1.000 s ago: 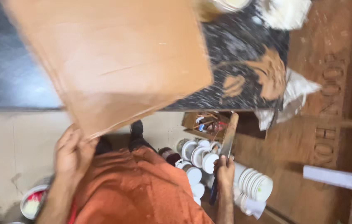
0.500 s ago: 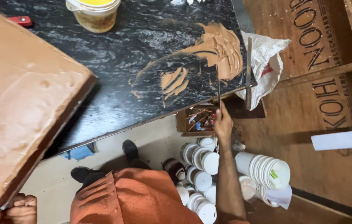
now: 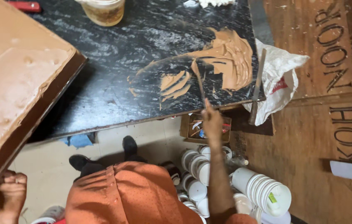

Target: The person spreads a brown paste-like substance onto a rectangular board using a putty knife. They repeatedly scoop the compound from a pile on the table and apply it to the board, smoothing it out to create an even layer.

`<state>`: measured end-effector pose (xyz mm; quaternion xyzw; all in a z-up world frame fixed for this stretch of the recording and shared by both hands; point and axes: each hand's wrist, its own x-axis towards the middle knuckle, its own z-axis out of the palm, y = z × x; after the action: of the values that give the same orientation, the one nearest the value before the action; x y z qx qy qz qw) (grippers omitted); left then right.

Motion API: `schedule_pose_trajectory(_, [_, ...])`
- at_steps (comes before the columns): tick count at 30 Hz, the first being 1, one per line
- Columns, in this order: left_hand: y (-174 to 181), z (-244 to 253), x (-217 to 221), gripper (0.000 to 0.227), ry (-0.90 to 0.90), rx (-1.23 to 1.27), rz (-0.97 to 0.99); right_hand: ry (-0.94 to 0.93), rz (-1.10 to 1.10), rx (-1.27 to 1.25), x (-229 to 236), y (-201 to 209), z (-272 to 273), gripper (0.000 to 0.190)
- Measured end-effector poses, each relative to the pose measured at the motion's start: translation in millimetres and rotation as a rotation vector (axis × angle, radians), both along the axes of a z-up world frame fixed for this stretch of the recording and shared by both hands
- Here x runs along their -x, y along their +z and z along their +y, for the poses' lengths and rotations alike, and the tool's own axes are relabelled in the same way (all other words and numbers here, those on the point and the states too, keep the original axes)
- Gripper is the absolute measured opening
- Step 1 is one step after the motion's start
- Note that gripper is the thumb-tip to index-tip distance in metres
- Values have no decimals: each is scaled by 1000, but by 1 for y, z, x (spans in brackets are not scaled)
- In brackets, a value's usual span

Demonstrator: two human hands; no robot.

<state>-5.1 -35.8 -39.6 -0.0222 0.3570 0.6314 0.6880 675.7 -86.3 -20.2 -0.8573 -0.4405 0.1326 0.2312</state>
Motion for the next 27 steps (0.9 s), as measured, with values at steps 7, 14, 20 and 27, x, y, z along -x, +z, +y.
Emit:
schedule_pose_trajectory(7, [6,0,-2,11,73,95,-13,98,68,206,124,7,-3,43])
schedule_pose_trajectory(14, [33,4,-20,15,94,80,-48,170,-249,141,37,19,-13,52])
schedule_pose_trajectory(20, [38,12,-23,22,48,15,17,389,156,-122,79,-21,-34,45])
schedule_pose_trajectory(27, [39,28,-28,19,67,104,-133,-178,1126,-110,156,42,-25,29])
